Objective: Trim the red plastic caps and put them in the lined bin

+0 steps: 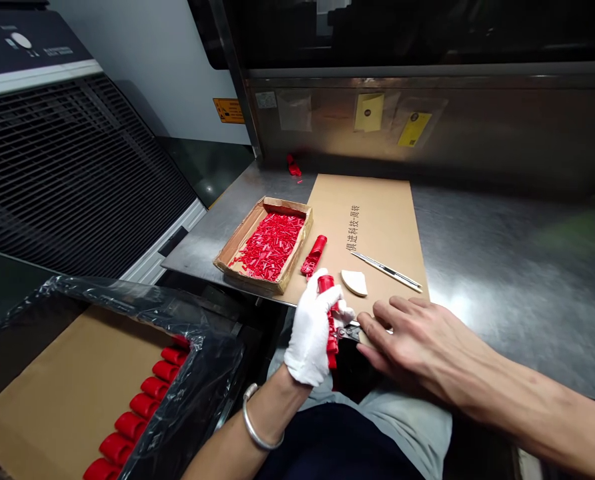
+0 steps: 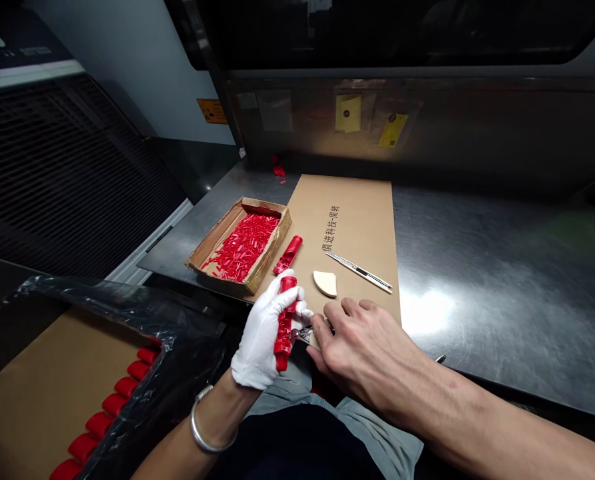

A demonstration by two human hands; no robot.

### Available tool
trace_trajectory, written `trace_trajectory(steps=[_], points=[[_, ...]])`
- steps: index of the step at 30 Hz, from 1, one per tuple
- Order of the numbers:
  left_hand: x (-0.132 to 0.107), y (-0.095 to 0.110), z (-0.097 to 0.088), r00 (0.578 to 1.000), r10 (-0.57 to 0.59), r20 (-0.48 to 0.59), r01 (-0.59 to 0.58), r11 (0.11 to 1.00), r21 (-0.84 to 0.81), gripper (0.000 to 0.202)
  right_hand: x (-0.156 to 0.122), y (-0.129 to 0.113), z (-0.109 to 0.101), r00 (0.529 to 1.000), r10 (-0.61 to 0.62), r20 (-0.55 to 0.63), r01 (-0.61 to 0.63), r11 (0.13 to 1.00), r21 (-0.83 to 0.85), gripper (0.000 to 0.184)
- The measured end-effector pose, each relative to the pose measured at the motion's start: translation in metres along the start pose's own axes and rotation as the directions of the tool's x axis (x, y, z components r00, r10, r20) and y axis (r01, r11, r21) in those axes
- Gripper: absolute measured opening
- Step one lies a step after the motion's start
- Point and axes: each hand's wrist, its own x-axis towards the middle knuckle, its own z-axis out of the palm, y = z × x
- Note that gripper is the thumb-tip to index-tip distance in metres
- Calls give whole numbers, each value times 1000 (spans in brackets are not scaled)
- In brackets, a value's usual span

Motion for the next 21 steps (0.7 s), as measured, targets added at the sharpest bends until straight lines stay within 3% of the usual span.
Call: trace_trajectory(steps=[5, 9, 13, 18, 21], points=[[0, 0, -1, 999, -32, 4, 32, 999, -31, 23, 0, 0, -1, 1000, 10, -19, -9, 999, 39, 30], [-1, 4, -3, 994, -100, 45, 102, 994, -30, 27, 3, 0, -12, 996, 43, 75, -47, 997, 53, 28], [1, 5, -5, 994, -87, 58, 90, 995, -42, 29, 8, -2, -19, 989, 67, 129, -78, 993, 84, 29], [4, 3, -6, 999, -5, 35, 5, 1000, -23, 19, 11, -3, -12, 996, 45, 76, -44, 999, -7, 27], [6, 6, -8, 999, -47, 16, 47, 998, -29, 22, 11, -3, -7, 999, -35, 19, 37, 989, -144, 18]])
